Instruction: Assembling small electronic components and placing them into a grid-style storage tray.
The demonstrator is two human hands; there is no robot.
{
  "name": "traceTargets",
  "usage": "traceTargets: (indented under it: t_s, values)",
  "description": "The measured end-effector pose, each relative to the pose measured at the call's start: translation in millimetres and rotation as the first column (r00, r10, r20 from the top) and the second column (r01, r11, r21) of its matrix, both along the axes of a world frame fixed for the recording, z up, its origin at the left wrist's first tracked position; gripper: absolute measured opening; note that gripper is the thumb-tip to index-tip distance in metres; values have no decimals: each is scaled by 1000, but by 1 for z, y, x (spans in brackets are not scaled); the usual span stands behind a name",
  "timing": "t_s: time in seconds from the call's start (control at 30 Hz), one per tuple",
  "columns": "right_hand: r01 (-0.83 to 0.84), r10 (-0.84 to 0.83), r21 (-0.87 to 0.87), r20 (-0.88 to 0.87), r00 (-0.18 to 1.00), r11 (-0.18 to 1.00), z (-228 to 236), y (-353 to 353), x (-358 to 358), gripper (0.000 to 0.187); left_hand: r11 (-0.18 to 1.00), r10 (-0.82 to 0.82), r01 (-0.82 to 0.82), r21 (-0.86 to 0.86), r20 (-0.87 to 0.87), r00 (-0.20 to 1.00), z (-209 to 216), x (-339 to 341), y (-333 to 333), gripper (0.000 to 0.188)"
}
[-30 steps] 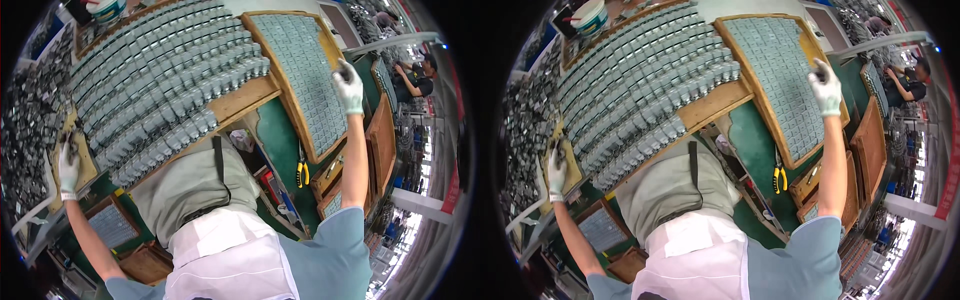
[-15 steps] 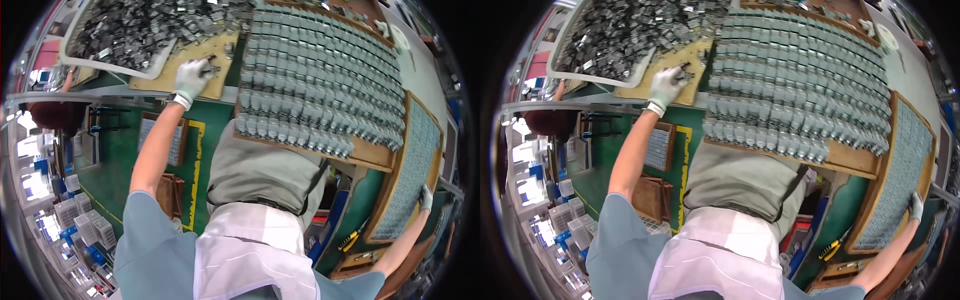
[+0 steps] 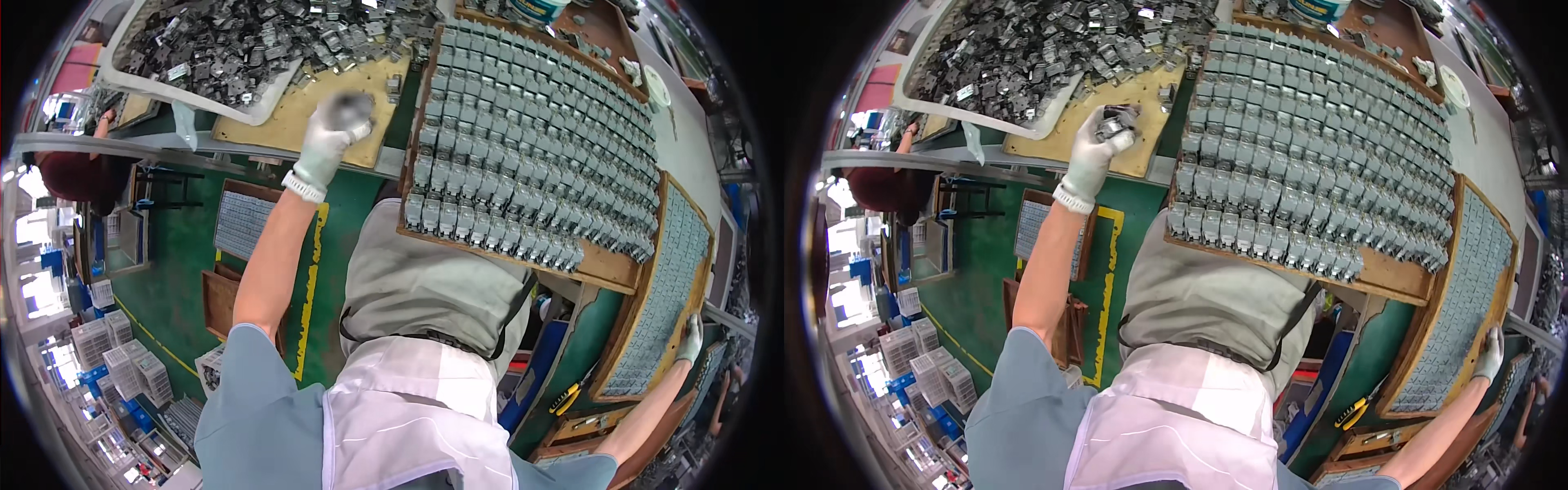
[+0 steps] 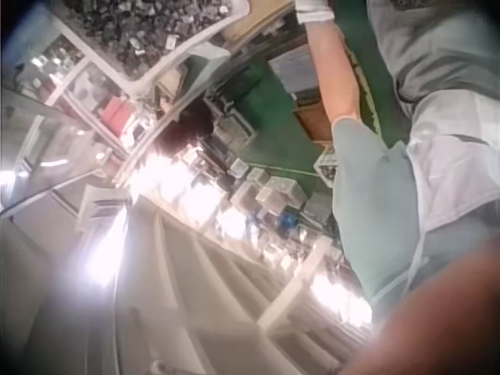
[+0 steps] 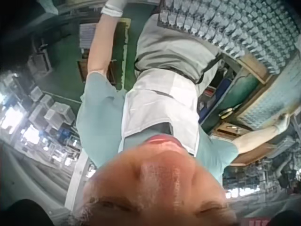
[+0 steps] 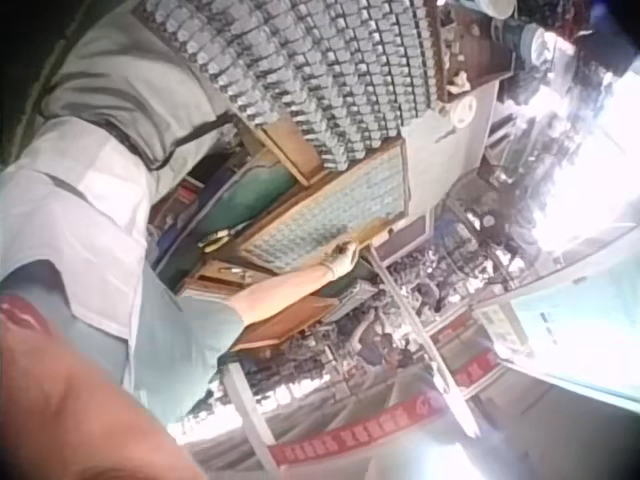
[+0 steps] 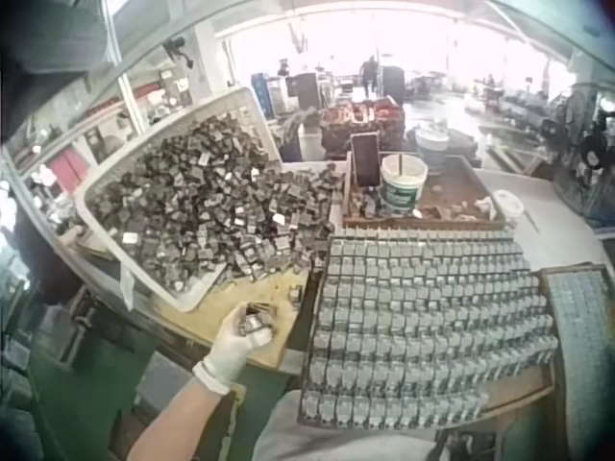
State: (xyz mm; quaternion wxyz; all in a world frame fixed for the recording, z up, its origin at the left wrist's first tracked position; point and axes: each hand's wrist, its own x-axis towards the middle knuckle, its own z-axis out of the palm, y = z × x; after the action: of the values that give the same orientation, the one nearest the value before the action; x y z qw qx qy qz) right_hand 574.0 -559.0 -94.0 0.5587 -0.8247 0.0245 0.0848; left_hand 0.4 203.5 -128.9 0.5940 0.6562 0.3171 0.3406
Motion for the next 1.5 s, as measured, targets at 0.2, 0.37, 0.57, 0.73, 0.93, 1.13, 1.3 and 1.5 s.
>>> traceTargets:
  t_s: [0.2, 0.37, 0.57, 0.73, 0.93, 1.13, 1.3, 1.5]
  values:
    - [-283, 283, -13, -5, 959, 959, 64, 210, -154, 44, 907, -115, 180, -381, 187, 976, 56, 18, -79, 33]
    - [-572, 573, 74, 18, 819, 817, 58, 342, -276, 43, 764, -274, 327, -556, 179, 945, 60, 53, -126, 44]
    - [-474, 700, 607, -202, 685, 638, 27, 419, -350, 59, 549, -435, 527, -649, 317, 843, 64, 61, -152, 48]
    - [-497, 747, 672, -128, 652, 549, 35, 427, -364, 51, 589, -497, 560, -583, 285, 819, 54, 64, -173, 52]
    - [-682, 762, 501, 66, 644, 533, 30, 422, -361, 33, 624, -510, 568, -537, 271, 816, 51, 64, -176, 42]
    - [-655, 727, 518, 88, 681, 550, 28, 424, -361, 30, 732, -629, 579, -358, -30, 777, 38, 61, -171, 31]
    - [-717, 707, 351, 182, 683, 602, 21, 426, -366, 30, 727, -562, 525, -443, 57, 825, 44, 60, -185, 28]
    - [-627, 699, 543, 100, 709, 558, 31, 418, -371, 30, 757, -402, 431, -492, 171, 900, 47, 60, -192, 27]
